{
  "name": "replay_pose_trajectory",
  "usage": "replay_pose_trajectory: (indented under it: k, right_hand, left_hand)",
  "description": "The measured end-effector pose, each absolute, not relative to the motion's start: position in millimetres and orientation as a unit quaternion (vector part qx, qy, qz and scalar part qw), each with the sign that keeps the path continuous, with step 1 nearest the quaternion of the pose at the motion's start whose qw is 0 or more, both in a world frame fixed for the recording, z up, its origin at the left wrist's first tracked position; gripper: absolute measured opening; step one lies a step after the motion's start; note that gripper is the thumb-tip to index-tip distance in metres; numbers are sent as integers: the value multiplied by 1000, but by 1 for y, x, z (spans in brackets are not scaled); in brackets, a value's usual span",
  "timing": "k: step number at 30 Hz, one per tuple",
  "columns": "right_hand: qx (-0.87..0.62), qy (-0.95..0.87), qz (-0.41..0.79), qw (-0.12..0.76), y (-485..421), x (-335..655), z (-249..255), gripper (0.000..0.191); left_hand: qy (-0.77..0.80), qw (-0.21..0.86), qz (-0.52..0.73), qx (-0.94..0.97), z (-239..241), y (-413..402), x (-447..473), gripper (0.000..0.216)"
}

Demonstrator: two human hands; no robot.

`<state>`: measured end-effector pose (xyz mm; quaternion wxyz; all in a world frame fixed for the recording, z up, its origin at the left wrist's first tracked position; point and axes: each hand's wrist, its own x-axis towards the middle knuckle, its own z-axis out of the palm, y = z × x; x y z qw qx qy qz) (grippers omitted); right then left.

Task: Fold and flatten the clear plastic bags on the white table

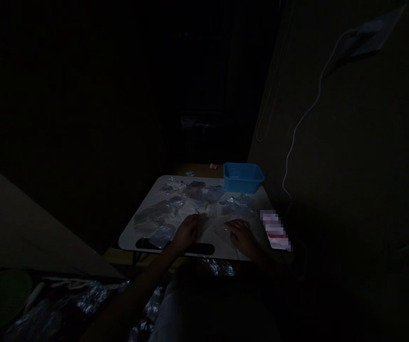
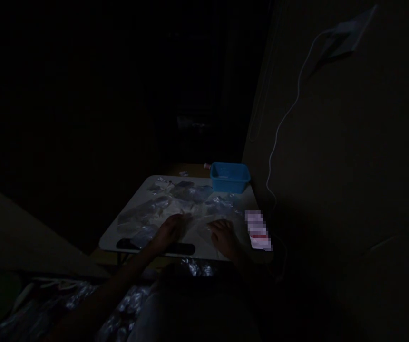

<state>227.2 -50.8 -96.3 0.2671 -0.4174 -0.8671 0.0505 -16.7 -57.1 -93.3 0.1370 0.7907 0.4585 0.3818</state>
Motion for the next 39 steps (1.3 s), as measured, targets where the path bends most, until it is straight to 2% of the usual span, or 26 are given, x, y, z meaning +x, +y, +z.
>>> replay_pose_trajectory:
  k: [3,8,14,18,27,34,39]
  right_hand:
    - [-420,-865,56,267,-56,236,-93,54]
    - [-375,-898,66,220,-82,257,-91,54]
    - [-340,-927,59,146,-102,268,-105,59]
    - [-379,-911,41,155,-101,260,-109,63]
    - [-389,-884,58,254,-94,248,-108,32]
    - [-373,-872,79,307,-72,242,-112,30]
    - [-368,-857,143,333,-71,239,-112,33]
  left_hand:
    - [445,122,308,832,-96,-92,-35,47]
    - [429,73,202,877,-98,-133,-44,61]
    - [465,7,146,873,-109,-126,-24,67]
    - [458,7,124,880,-106,-120,-15,65]
    - [443,38,162,881,-108,-113,-13,46]
    - [456,114,253,846,-110,-96,-7,46]
    - [451,177,320,814,-107,-97,-6,45]
